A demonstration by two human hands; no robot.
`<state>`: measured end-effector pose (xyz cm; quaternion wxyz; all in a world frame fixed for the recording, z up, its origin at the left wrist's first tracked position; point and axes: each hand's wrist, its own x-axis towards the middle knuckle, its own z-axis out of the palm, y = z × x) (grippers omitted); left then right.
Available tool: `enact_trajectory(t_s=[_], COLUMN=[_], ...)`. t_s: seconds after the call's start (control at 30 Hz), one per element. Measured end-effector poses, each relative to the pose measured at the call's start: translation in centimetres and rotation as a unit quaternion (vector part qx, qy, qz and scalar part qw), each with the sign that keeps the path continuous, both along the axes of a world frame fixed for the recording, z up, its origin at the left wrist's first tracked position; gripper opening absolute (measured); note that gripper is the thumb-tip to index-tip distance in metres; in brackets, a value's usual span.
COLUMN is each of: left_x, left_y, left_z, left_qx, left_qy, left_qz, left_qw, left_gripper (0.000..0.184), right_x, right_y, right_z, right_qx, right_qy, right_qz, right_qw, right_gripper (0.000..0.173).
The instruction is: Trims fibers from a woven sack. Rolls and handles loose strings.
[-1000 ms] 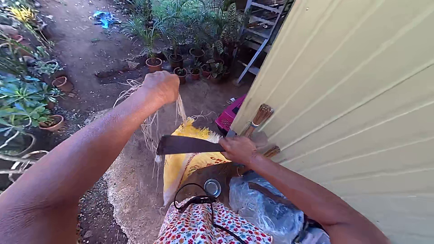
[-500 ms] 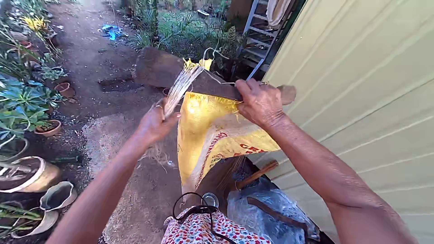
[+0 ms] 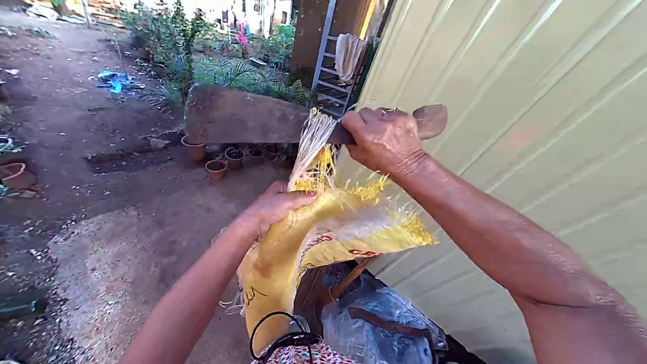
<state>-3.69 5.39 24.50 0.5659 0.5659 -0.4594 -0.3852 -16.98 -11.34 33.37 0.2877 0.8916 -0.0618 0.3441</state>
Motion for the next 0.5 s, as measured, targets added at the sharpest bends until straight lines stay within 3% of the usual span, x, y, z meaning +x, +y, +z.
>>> enact_trajectory(t_s=[0.13, 0.17, 0.2, 0.27, 0.37, 0.4, 0.47, 0.5], left_x=[-2.8, -2.9, -2.4, -0.8, 4.0, 5.0, 4.0, 3.4], left_y=[0.3, 0.7, 1.4, 3.9, 11.6, 13.4, 14.7, 14.2], left_z=[2.3, 2.4, 2.1, 1.2, -3.5, -4.4, -5.4, -5.4], left_qx=[0.011, 0.014, 0.026, 0.080, 0.126, 0.115, 0.124, 0.144], left_qy=[0.070, 0.078, 0.090, 0.100, 0.112, 0.106, 0.110, 0.104], left_qz=[-0.065, -0.055, -0.025, 0.040, 0.176, 0.214, 0.228, 0.206], left_qw=[0.995, 0.995, 0.995, 0.991, 0.970, 0.964, 0.959, 0.962], left_gripper=[0.013, 0.015, 0.017, 0.017, 0.024, 0.026, 0.027, 0.025], right_x=[-0.9, -2.8, -5.5, -8.7, -12.7, -14.3, -15.9, -14.8], right_y=[1.5, 3.4, 6.6, 6.1, -4.7, -7.7, -7.5, -5.6], right_z=[1.3, 1.8, 2.9, 0.1, -7.9, -9.2, -11.7, -12.4], right_qx=[0.031, 0.067, 0.170, 0.314, 0.318, 0.338, 0.391, 0.401], right_qy=[0.047, 0.084, 0.169, 0.136, 0.122, 0.126, 0.128, 0.128], right_qz=[-0.044, -0.068, -0.156, -0.218, -0.309, -0.358, -0.401, -0.368], right_qw=[0.997, 0.992, 0.958, 0.914, 0.888, 0.861, 0.818, 0.829], right_gripper=[0.014, 0.013, 0.016, 0.023, 0.020, 0.021, 0.025, 0.024])
